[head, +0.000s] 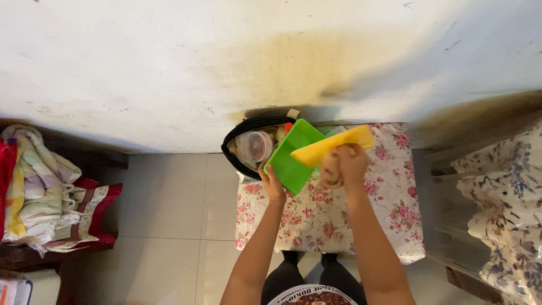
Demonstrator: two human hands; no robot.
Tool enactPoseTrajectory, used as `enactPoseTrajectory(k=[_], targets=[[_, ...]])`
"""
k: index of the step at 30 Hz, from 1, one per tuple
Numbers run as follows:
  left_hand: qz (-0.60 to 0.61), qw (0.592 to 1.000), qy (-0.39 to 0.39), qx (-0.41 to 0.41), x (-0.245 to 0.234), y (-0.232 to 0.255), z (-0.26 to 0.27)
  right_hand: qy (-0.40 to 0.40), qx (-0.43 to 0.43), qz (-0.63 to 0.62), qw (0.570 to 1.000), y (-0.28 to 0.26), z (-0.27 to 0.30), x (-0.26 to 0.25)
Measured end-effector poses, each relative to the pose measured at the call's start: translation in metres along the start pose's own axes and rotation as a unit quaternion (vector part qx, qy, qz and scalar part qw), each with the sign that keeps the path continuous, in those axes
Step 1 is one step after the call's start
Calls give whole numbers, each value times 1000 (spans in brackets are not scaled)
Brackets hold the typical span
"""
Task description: The person takes a green and yellow lunchbox out of an insulated bag, separates the yellow lid with built-in utensils from the green base, wipes the parts with a cloth, snaps the lid back on, and places the assembled lunchbox back into the bag.
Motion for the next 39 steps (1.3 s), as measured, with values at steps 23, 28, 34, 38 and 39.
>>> enactPoseTrajectory(k=[23,28,34,38,39], targets=[[-94,912,-52,-395,95,-107,39,76,50,-60,994,87,-56,-124],[-64,928,-80,-359,102,-125,24,76,64,2,995,95,-59,-130],[28,945,-29,-324,97,-138,11,38,71,-2,997,95,-62,-124],[56,936,35,-345,91,-132,5,23,82,5,996,90,-64,-117],[54,937,37,-342,90,-130,5,18,83,8,996,89,-63,-116]])
Point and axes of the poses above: each hand's wrist, its own z-axis away from the middle knuckle, its own x-axis out of the palm, y = z × x, the point moved 1 cm from there along -z, towards the middle knuckle, and after that the axes turned 14 degrees about x, right-handed, at the moved point
